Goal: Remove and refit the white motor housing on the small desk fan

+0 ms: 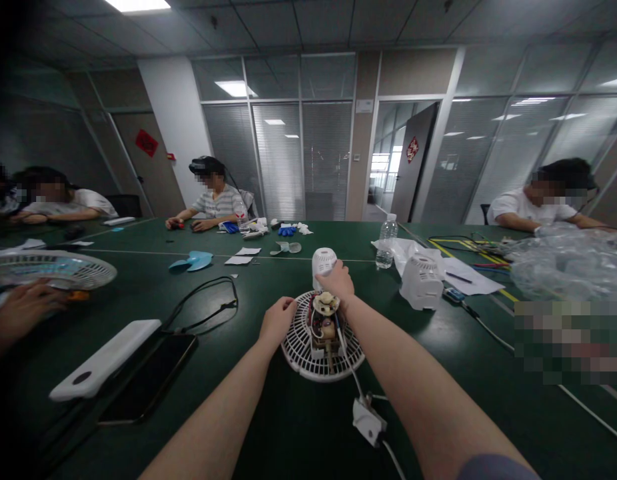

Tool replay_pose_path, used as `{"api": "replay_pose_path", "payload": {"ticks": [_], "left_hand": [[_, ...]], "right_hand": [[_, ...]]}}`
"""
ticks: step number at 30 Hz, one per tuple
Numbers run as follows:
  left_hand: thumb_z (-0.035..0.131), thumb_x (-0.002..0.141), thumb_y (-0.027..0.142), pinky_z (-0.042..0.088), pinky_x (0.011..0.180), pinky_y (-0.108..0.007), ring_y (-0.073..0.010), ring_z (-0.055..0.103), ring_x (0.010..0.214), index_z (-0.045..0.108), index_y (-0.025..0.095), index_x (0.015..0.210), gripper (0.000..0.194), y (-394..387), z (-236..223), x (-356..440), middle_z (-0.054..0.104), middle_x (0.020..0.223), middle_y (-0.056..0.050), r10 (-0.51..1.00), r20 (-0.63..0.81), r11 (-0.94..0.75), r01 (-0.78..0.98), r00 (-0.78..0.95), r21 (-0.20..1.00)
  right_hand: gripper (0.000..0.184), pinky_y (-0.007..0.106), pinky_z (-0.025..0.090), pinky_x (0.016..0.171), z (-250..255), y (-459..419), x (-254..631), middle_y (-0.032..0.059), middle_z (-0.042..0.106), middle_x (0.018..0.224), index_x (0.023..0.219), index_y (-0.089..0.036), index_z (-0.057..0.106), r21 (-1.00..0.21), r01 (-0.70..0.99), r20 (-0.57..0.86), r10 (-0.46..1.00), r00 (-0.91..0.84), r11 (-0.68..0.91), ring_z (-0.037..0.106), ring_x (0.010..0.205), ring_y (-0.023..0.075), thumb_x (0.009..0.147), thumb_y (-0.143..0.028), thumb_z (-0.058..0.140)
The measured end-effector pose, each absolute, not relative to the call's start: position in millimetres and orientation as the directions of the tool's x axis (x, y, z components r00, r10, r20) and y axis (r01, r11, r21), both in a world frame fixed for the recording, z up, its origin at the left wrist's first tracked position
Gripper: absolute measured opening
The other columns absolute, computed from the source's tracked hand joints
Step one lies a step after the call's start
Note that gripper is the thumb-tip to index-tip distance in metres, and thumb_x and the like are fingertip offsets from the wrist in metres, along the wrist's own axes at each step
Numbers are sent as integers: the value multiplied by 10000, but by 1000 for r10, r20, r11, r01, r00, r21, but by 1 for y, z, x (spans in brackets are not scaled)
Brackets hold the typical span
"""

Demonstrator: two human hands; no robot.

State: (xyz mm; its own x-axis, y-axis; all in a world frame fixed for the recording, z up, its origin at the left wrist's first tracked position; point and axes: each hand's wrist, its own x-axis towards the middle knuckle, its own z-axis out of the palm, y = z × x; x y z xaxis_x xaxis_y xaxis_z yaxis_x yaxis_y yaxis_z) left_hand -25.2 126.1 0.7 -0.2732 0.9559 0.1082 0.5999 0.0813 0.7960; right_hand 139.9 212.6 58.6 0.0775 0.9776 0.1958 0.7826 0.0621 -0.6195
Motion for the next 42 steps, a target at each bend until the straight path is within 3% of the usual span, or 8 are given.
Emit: {"api": "replay_pose_path", "payload": {"ticks": [5, 14, 21, 23, 26, 29, 33, 42], "left_hand": [[474, 877, 449, 456, 777, -290, -217, 646, 915, 670, 220, 1000, 326, 125, 2, -25, 712, 1011, -81, 957, 91, 100, 606, -277, 789], [469, 878, 443, 454, 779, -287, -217, 648, 929, 670, 227, 1000, 319, 124, 5, -24, 713, 1029, -78, 955, 85, 110, 610, -282, 785], [477, 867, 464, 456, 740, -279, -204, 656, 841, 667, 222, 907, 311, 126, 3, -26, 727, 917, -69, 956, 78, 117, 612, -283, 782], [475, 868, 457, 454, 751, -282, -205, 655, 842, 666, 217, 884, 307, 126, 2, -26, 727, 913, -73, 954, 80, 121, 617, -288, 778], [471, 869, 452, 451, 754, -286, -208, 655, 842, 671, 223, 874, 305, 124, 3, -24, 728, 905, -73, 955, 82, 120, 626, -285, 771], [460, 874, 446, 449, 747, -283, -207, 656, 837, 679, 230, 889, 308, 121, 6, -21, 730, 902, -67, 959, 84, 113, 634, -272, 765], [451, 879, 435, 446, 737, -269, -198, 657, 821, 688, 231, 900, 314, 117, 10, -18, 735, 884, -58, 963, 83, 107, 644, -257, 757], [435, 894, 424, 442, 713, -260, -194, 653, 820, 689, 245, 898, 310, 120, 6, -14, 732, 908, -42, 964, 86, 108, 664, -252, 740]], "right_hand": [[606, 388, 408, 927, 58, 206, 149, 210, 507, 1275, 1270, -126, 409, -599, 794, 250, 966, 66, 100, 560, 1117, 305, 779, -437, 583], [605, 367, 391, 969, 76, 192, 165, 168, 545, 1281, 1316, -128, 401, -700, 682, 433, 886, 168, 212, 538, 1146, 263, 825, -467, 500], [625, 373, 471, 865, 88, 123, 198, 142, 606, 1206, 1339, -139, 402, -770, 534, 548, 791, 274, 349, 593, 1009, 244, 881, -562, 359], [607, 374, 484, 847, 82, 93, 207, 141, 596, 1226, 1342, -157, 414, -730, 539, 601, 770, 215, 419, 598, 1003, 246, 874, -543, 417], [617, 417, 474, 884, 72, 56, 216, 148, 559, 1285, 1360, -179, 414, -570, 669, 667, 744, 37, 477, 579, 1066, 278, 846, -506, 512], [740, 482, 446, 920, 62, 35, 218, 163, 549, 1297, 1427, -173, 318, -403, 803, 655, 751, -80, 438, 568, 1094, 317, 818, -520, 556], [883, 495, 454, 870, 55, 28, 216, 181, 610, 1179, 1485, -129, 194, -271, 877, 624, 766, -155, 398, 598, 1015, 331, 804, -552, 567], [824, 455, 457, 816, 59, 26, 210, 115, 627, 1134, 1519, -258, 111, -144, 890, 505, 805, -310, 433, 598, 964, 295, 851, -552, 495]]}}
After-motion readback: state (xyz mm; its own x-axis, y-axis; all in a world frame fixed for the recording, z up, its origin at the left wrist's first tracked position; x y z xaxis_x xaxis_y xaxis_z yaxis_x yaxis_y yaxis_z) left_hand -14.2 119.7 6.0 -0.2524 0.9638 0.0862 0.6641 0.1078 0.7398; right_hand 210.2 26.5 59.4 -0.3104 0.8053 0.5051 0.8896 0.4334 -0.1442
